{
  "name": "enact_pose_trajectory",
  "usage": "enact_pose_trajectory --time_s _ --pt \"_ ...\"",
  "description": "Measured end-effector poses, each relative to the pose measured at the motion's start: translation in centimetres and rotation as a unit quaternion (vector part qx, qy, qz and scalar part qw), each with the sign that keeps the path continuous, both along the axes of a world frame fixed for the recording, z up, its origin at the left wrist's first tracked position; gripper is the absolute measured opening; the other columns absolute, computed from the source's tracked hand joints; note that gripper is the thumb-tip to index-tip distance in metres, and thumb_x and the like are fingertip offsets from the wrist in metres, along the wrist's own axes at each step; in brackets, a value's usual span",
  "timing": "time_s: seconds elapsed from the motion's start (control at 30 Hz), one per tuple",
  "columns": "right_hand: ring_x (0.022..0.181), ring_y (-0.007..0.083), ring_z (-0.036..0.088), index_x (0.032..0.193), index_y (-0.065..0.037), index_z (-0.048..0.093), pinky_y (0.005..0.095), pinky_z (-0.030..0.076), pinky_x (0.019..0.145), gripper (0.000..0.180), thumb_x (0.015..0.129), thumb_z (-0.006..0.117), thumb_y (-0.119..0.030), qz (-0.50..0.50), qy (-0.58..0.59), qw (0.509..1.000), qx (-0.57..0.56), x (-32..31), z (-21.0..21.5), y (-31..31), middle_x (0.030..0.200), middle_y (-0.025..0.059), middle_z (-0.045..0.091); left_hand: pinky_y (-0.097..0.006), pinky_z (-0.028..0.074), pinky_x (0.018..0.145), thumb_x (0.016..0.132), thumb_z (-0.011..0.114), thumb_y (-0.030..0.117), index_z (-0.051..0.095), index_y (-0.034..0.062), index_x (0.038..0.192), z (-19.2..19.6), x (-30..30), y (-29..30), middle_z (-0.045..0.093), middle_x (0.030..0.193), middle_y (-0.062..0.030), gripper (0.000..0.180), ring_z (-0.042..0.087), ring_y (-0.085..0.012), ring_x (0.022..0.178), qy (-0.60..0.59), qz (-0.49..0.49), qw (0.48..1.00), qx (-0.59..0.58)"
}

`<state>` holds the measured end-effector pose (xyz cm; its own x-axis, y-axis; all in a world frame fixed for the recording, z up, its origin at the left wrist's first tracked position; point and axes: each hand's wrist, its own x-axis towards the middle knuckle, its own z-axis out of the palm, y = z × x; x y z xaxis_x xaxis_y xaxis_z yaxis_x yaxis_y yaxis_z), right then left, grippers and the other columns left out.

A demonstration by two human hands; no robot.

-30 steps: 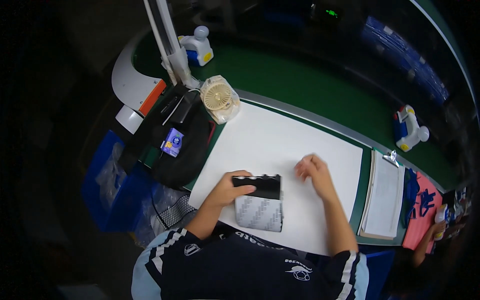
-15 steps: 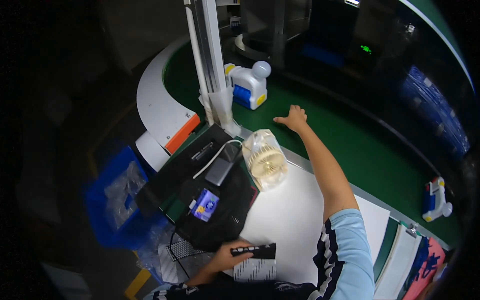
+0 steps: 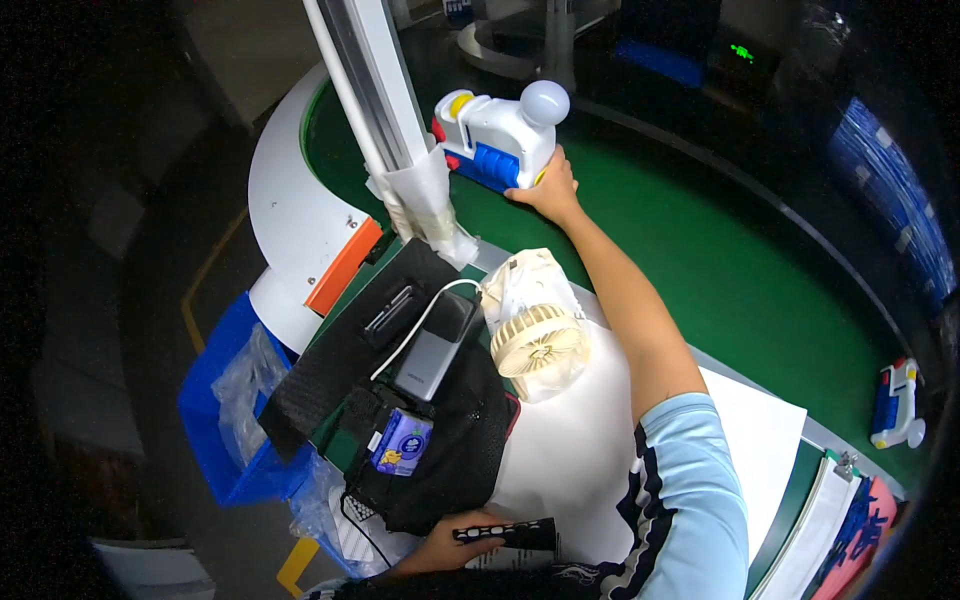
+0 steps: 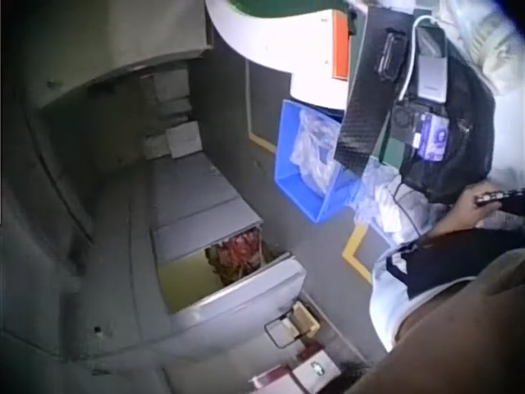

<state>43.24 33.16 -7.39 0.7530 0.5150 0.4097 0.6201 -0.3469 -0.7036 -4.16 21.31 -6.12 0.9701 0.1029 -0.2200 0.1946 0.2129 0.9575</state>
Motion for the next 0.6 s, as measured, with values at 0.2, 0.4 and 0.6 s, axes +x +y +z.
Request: enact_pose_trajectory --time_s 0.2,0.4,0.6 --pt "0.098 0.0356 0.042 0.122 -0.004 0.029 0.0386 0.038 0.086 0.098 0.042 0.077 -0.034 -0.027 0.033 0.998 0.046 0.3 5.1 -4.4 0.108 0.0241 0.040 -0.022 0.043 0.070 0.078 0.061 0.002 0.057 0.0001 0.104 0.0 0.0 -0.6 0.059 0.090 -0.0068 0.026 0.054 -0.0098 0.081 -0.064 0.044 0.997 0.021" --pt "0.095 0.0320 0.051 0.120 -0.002 0.036 0.0368 0.043 0.083 0.091 0.046 0.076 -0.036 -0.106 0.002 0.990 0.092 0.0 13.3 -15.6 0.107 0.0228 0.048 -0.021 0.043 0.068 0.075 0.065 0.005 0.059 -0.0018 0.093 -0.6 0.2 -1.5 0.060 0.084 -0.0052 0.020 0.054 -0.0083 0.077 -0.093 0.071 0.991 0.071" --pt "0.093 0.0344 0.054 0.122 -0.009 0.032 0.0365 0.045 0.084 0.086 0.051 0.072 -0.036 -0.039 -0.178 0.973 -0.140 -10.3 19.6 -27.9 0.107 0.0207 0.049 -0.022 0.044 0.067 0.071 0.068 0.006 0.059 -0.0006 0.090 -1.0 0.0 -1.4 0.060 0.081 -0.0028 0.023 0.053 -0.0080 0.075 -0.047 0.101 0.991 0.076"
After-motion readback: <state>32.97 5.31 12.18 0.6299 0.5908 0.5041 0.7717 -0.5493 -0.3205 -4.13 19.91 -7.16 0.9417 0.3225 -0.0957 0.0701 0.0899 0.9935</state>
